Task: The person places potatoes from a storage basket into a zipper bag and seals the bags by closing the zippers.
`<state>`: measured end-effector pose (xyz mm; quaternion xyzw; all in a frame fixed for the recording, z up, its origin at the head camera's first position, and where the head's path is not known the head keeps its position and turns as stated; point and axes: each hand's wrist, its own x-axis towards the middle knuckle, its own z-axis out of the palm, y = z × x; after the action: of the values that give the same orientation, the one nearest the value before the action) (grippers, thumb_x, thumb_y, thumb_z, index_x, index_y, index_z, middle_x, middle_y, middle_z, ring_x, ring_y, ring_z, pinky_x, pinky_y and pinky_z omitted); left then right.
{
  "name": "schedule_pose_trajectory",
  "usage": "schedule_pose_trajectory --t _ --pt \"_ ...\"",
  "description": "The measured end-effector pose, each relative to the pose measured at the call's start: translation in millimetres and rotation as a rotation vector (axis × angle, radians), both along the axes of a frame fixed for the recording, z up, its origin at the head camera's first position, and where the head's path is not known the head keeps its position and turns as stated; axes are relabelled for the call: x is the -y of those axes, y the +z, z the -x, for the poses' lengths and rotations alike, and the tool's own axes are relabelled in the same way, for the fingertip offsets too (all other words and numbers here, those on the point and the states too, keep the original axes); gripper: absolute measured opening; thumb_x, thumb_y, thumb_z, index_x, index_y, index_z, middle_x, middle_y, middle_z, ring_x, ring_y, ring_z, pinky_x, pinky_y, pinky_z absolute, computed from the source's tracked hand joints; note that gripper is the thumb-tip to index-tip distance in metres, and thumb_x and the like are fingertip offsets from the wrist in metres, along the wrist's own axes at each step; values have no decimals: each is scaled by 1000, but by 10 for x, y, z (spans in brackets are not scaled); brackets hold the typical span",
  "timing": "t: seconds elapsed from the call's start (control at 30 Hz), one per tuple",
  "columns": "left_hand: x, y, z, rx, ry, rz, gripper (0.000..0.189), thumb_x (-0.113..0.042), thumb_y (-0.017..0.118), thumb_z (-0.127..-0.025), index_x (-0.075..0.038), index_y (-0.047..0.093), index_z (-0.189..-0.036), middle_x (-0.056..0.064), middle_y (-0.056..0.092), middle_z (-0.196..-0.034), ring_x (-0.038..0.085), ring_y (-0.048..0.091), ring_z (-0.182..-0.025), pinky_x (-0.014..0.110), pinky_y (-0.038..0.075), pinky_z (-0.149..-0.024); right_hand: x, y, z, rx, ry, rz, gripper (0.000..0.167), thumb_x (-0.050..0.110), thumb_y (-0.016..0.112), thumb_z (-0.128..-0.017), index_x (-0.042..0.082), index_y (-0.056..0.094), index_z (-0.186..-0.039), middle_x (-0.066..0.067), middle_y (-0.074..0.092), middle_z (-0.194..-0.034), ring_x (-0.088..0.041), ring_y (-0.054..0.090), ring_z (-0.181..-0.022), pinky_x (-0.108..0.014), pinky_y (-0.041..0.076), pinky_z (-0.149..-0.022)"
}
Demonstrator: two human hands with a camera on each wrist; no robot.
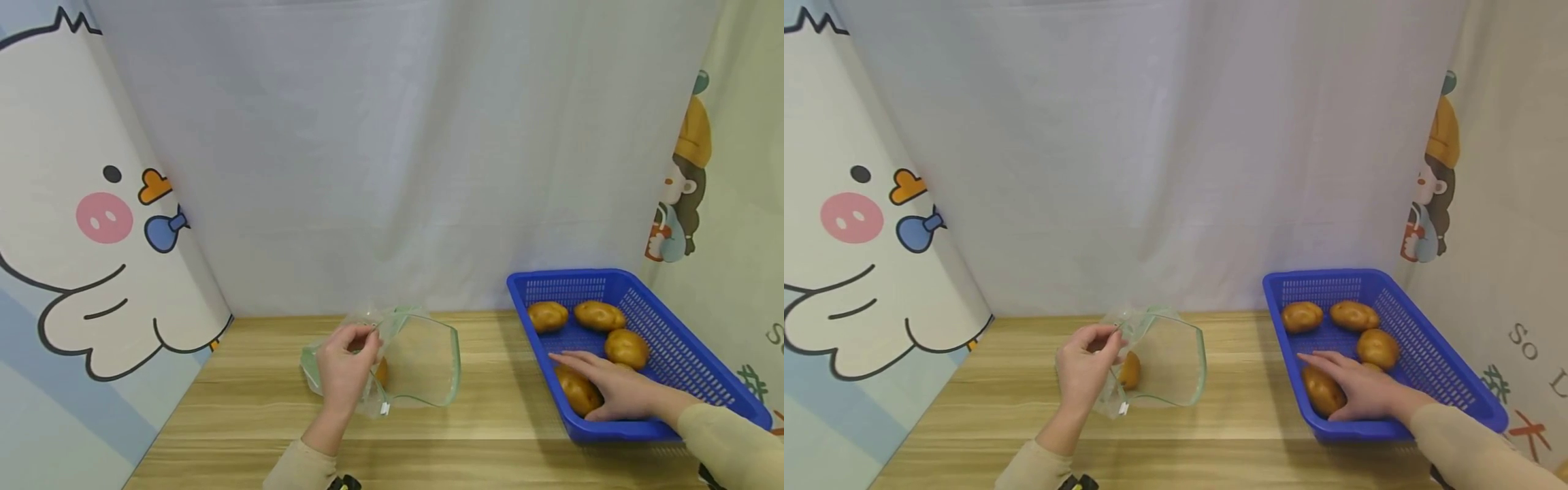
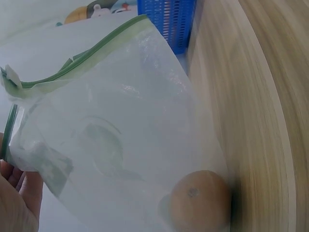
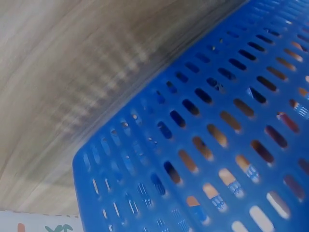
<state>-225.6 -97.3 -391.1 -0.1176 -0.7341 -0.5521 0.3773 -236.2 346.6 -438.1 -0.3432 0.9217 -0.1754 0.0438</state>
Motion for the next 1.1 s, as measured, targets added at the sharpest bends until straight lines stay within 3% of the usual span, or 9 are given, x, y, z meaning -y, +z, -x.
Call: schedule_pose_trajectory --t 0.2,0.4,0.6,0.83,1.1 --pt "-50 100 -72 13 8 16 7 16 72 -79 9 72 -79 17 70 -74 28 66 -60 20 54 -50 3 -90 18 32 27 -3 91 28 86 -76 13 37 -151 -32 37 -141 -54 46 -121 -60 52 -84" --pt "-19 -13 9 4 17 17 8 9 76 -80 1 75 -80 9 71 -77 24 67 -63 18 55 -52 8 -108 32 -46 47 -24 83 23 87 -74 7 43 -143 -22 43 -134 -42 51 -115 -43 56 -85" --pt "3 -92 53 7 -4 4 10 4 76 -82 -6 77 -81 2 71 -78 17 67 -65 16 55 -54 6 -53 22 -8 8 17 75 24 85 -76 12 48 -140 -15 45 -132 -34 50 -115 -38 54 -84" --pt "16 -92 48 -8 10 27 12 5 75 -81 -7 77 -81 2 71 -78 16 67 -65 17 55 -54 -21 -57 40 -115 4 67 59 21 82 -79 17 57 -132 -5 52 -124 -16 52 -107 -29 51 -80" --pt "1 -84 37 -5 -1 -4 7 4 76 -82 -4 77 -82 6 71 -80 20 67 -65 16 54 -52 1 49 21 -214 -51 94 63 23 84 -78 16 57 -134 -4 54 -126 -22 53 -111 -39 55 -84"
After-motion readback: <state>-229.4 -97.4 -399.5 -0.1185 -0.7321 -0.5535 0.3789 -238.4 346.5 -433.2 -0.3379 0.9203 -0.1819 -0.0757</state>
